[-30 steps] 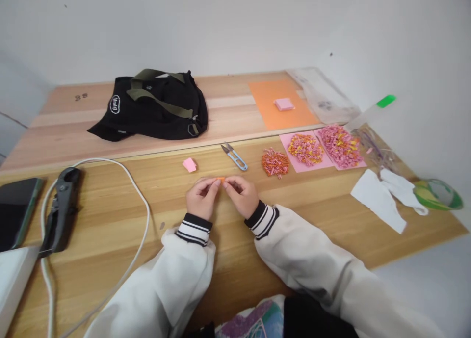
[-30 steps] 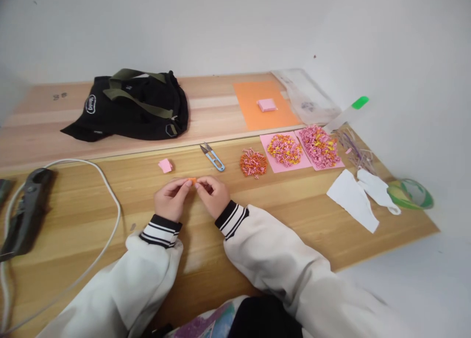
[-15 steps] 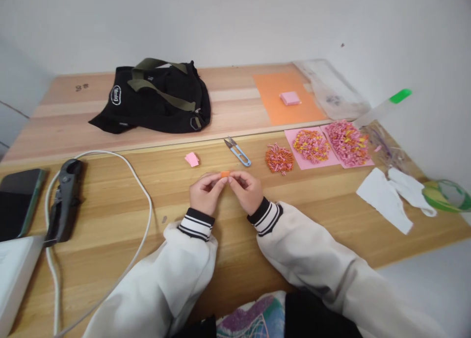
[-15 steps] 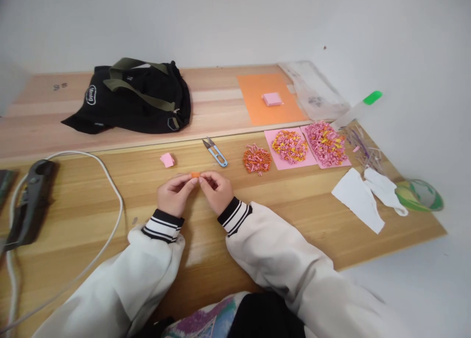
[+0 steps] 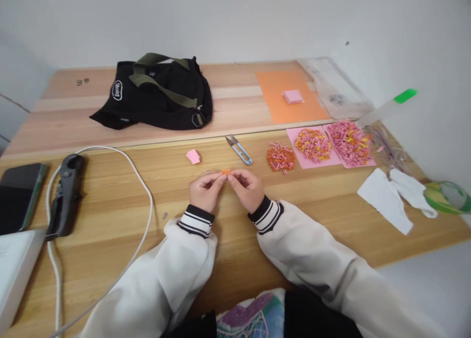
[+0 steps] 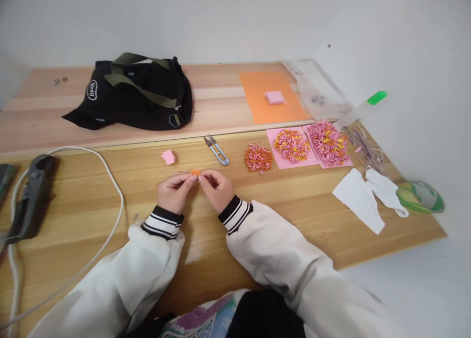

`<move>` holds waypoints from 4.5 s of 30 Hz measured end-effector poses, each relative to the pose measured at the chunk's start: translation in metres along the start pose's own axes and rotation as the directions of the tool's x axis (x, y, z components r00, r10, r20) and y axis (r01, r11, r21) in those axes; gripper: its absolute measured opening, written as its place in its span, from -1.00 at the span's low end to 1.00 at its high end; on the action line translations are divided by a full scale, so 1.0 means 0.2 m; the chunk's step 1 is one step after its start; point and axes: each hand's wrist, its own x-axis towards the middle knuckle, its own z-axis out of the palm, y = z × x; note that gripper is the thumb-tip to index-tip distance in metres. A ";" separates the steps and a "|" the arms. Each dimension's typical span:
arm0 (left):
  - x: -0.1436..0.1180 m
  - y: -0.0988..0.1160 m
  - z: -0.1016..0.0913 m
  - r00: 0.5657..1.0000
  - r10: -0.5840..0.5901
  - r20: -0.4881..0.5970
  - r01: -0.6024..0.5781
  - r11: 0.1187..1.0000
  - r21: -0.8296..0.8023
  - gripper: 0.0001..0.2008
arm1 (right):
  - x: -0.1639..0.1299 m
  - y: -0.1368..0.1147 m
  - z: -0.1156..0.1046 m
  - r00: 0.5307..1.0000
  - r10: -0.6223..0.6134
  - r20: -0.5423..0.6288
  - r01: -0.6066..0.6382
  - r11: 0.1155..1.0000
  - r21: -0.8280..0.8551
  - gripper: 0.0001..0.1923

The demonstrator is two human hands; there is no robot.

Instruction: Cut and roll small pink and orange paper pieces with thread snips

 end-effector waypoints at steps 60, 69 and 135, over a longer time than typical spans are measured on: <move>0.01 0.02 0.00 1.000 -0.010 0.015 0.012 0.992 -0.124 -0.95 | 0.00 0.00 0.00 1.000 0.006 0.020 -0.006 1.000 -0.008 -0.85; 0.01 0.02 -0.01 1.000 -0.015 0.016 0.017 0.995 -0.096 -0.94 | 0.00 0.00 -0.01 0.999 0.015 0.045 -0.015 1.000 0.001 -0.84; 0.00 0.03 0.00 0.978 -0.207 0.011 0.208 0.974 -0.089 -0.73 | 0.02 -0.05 -0.07 0.966 0.101 0.240 -0.158 0.960 0.231 -0.85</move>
